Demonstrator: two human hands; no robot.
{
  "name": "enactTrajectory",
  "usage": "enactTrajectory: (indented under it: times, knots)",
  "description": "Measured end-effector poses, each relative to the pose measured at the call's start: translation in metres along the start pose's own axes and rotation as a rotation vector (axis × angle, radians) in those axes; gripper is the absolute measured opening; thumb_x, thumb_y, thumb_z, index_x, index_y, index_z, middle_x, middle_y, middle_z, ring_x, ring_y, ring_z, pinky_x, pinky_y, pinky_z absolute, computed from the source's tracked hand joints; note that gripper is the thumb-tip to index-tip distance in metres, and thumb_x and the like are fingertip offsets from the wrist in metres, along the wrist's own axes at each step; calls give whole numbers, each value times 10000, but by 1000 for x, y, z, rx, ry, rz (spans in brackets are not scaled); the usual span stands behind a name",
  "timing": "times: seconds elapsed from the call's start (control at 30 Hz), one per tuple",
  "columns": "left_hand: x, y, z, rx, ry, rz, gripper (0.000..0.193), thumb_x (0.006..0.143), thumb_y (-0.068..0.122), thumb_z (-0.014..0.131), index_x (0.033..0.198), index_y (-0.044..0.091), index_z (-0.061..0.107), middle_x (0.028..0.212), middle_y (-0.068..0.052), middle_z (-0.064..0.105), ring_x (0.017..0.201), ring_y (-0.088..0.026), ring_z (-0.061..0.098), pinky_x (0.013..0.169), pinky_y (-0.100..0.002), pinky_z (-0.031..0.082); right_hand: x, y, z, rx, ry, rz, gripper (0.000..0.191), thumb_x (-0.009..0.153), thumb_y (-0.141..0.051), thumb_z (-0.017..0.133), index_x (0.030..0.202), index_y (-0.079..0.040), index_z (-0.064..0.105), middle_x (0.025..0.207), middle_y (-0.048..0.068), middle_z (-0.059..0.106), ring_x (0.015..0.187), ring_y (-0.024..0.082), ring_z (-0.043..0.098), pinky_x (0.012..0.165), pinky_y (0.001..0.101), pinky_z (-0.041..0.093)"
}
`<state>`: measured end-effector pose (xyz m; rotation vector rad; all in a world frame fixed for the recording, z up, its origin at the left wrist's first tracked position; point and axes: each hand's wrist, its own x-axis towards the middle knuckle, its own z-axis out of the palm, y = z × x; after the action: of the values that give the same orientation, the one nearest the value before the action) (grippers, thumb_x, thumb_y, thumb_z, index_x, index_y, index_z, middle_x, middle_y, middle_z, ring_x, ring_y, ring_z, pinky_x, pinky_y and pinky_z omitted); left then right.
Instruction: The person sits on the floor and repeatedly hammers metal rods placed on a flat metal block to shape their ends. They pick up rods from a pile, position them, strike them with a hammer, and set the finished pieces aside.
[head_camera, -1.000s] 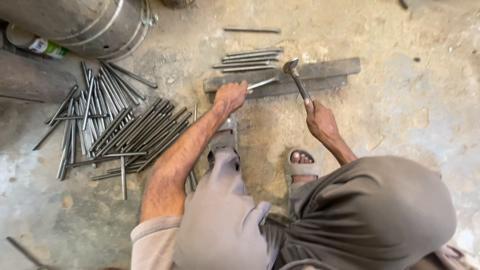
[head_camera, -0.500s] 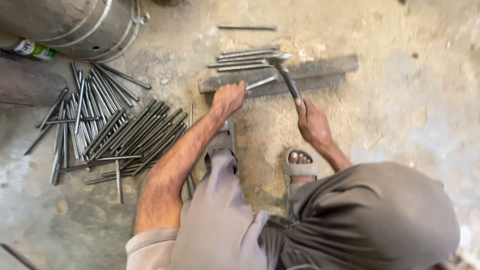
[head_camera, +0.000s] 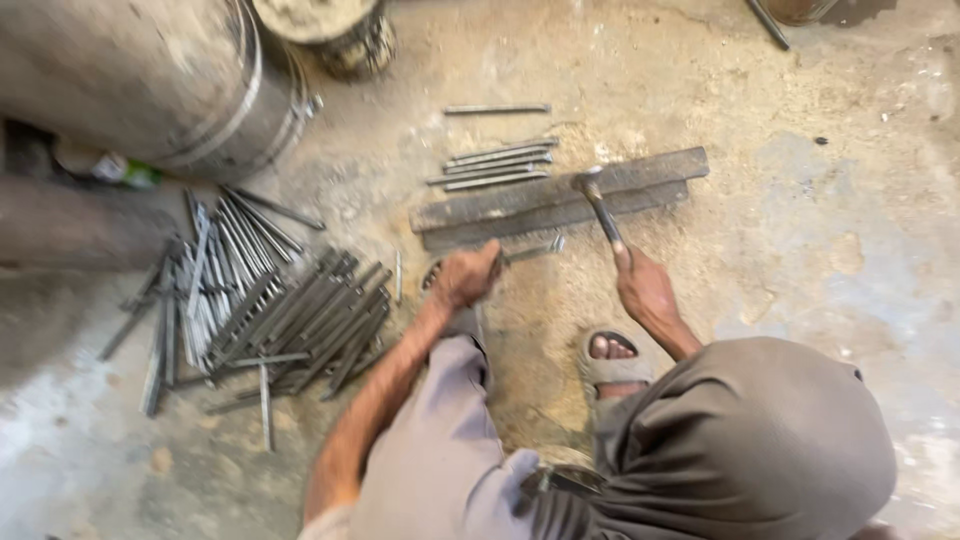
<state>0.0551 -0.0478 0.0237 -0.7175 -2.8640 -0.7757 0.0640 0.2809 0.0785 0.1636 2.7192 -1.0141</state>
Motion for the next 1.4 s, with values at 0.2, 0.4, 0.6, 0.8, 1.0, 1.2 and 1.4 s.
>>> enactTrajectory:
  times: [0.2,0.4,0.6,0.8,1.0,1.2,1.4]
  knots:
    - [-35,37,-24,-299,275,164,126,986,170,581,1037,56,596,784,-141,633,690,-356,645,661,-447,509,-17,2,-15,-7,-32,135,529,1096,-477,392,1035,-7,626,872,366,648,863,596,601,765,637,450]
    - [-20,44,-46,-235,220,169,155,1036,216,556,996,67,575,679,-109,590,555,-305,598,531,-425,475,-14,1,-11,0,-105,186,562,1116,-483,358,1019,4,621,806,345,660,768,556,653,739,617,474]
    - [26,36,-40,-53,-91,-306,331,1057,366,504,1060,39,553,614,-235,630,573,-463,634,478,-585,465,-10,13,-11,14,-1,20,490,1101,-438,407,1048,3,612,864,324,661,799,526,615,727,610,455]
    - [57,15,-20,132,-272,-300,375,1070,397,482,1003,34,551,705,-241,687,680,-470,690,598,-592,529,-4,-12,-20,92,-100,114,435,1075,-429,396,1132,-33,567,799,304,651,704,477,635,678,590,460]
    - [59,-3,2,158,-392,-367,364,1084,380,473,1016,32,554,752,-218,706,696,-431,722,613,-556,560,3,-21,-14,4,-163,97,451,1082,-463,379,1161,-61,566,734,276,648,642,462,620,635,603,454]
    - [66,-3,-5,244,-332,-280,384,1061,407,511,968,39,575,747,-200,715,710,-405,723,606,-527,569,10,-14,-3,-59,-140,1,480,1117,-477,358,1169,-45,561,696,251,638,575,445,602,559,585,450]
    - [68,3,-6,197,-459,-358,433,1108,411,426,967,24,559,685,-160,679,591,-331,708,530,-494,550,-3,-18,-29,74,-106,-3,465,1138,-438,330,1201,-50,580,632,104,528,484,226,507,364,418,387]
